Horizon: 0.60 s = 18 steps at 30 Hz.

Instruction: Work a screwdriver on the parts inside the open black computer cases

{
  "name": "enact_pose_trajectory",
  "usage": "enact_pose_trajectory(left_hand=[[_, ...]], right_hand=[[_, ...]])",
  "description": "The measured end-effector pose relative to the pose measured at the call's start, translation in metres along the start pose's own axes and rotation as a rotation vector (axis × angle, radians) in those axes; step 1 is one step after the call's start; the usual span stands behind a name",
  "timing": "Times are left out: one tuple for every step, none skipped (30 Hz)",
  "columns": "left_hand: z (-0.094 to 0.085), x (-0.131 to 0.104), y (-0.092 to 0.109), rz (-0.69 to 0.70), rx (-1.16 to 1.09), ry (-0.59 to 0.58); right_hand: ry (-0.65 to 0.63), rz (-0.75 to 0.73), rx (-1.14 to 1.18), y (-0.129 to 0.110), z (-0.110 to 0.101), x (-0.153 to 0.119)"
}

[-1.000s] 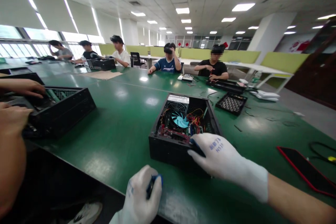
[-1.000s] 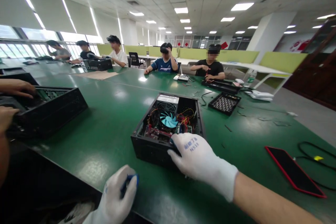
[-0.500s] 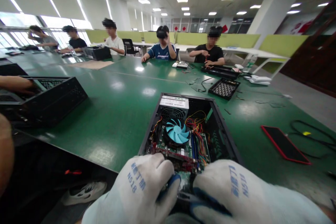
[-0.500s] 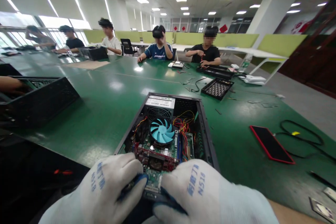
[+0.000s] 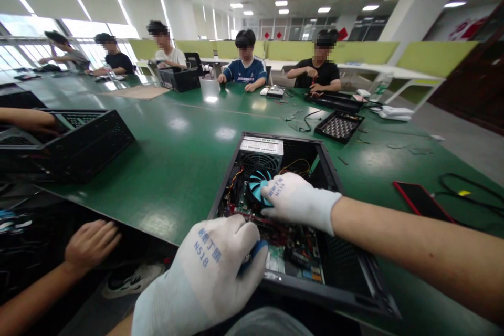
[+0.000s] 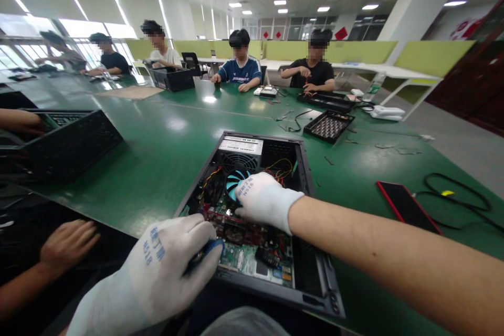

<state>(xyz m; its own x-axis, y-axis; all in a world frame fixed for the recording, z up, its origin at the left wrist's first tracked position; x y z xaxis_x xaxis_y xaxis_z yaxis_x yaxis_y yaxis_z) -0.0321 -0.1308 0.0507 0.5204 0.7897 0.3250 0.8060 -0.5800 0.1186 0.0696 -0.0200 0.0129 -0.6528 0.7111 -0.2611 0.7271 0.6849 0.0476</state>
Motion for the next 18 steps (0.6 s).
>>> enact_pose_trajectory(left_hand=[[0.000, 0.000, 0.000, -0.002, -0.002, 0.007], [0.000, 0.000, 0.000, -0.005, -0.002, 0.012], [0.000, 0.000, 0.000, -0.008, -0.001, 0.013], [0.000, 0.001, 0.000, -0.010, -0.001, 0.015], [-0.001, 0.001, 0.000, -0.010, 0.000, 0.019], [-0.002, 0.001, 0.001, -0.010, 0.000, 0.019], [-0.002, 0.001, 0.001, -0.008, -0.001, 0.017], [-0.003, 0.001, 0.002, -0.003, -0.002, 0.012], [-0.003, 0.001, 0.002, 0.002, -0.004, 0.004], [-0.002, 0.001, 0.002, 0.005, -0.007, -0.004], [-0.002, 0.001, 0.002, 0.007, -0.009, -0.012], [-0.002, 0.001, 0.001, 0.008, -0.013, -0.015], [-0.002, 0.001, 0.001, 0.010, -0.017, -0.014], [-0.002, 0.001, 0.001, 0.009, -0.020, -0.011], [-0.002, 0.001, 0.001, 0.011, -0.024, -0.006], [-0.001, 0.000, 0.001, 0.015, -0.029, -0.004], [-0.001, 0.000, 0.001, 0.017, -0.032, 0.000], [-0.001, 0.000, 0.001, 0.018, -0.035, 0.004]], right_hand=[[-0.005, 0.000, -0.001, -0.002, 0.000, 0.003], [-0.006, -0.001, -0.005, -0.005, 0.000, 0.005], [-0.007, -0.007, -0.008, -0.007, 0.001, 0.006], [-0.009, -0.015, -0.010, -0.009, 0.001, 0.006], [-0.012, -0.024, -0.012, -0.010, 0.002, 0.006], [-0.015, -0.032, -0.013, -0.011, 0.002, 0.004], [-0.018, -0.038, -0.014, -0.011, 0.002, 0.002], [-0.021, -0.038, -0.015, -0.010, 0.002, 0.000], [-0.022, -0.036, -0.017, -0.008, 0.002, -0.002], [-0.021, -0.033, -0.021, -0.006, 0.002, -0.004], [-0.015, -0.029, -0.023, -0.003, 0.001, -0.007], [-0.001, -0.022, -0.022, 0.000, -0.001, -0.009], [0.020, -0.013, -0.015, 0.003, -0.002, -0.012], [0.042, -0.002, -0.004, 0.006, -0.003, -0.016], [0.064, 0.011, 0.007, 0.010, -0.004, -0.019], [0.083, 0.028, 0.013, 0.014, -0.004, -0.023], [0.095, 0.046, 0.011, 0.019, -0.004, -0.027], [0.100, 0.065, 0.000, 0.024, -0.003, -0.031]])
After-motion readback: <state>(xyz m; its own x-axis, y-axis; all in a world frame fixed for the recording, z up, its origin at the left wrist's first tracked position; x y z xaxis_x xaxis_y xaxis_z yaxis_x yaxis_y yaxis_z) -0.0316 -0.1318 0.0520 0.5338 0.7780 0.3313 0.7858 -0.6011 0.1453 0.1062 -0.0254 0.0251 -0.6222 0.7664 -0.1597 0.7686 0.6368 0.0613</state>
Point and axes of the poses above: each hand's wrist, its own x-axis towards the middle knuckle, its own z-axis out of the palm, y = z × x, the point moved 8 cm from there along x, towards the middle knuckle, and after that the axes turned 9 degrees about x, right-handed, at the moved point
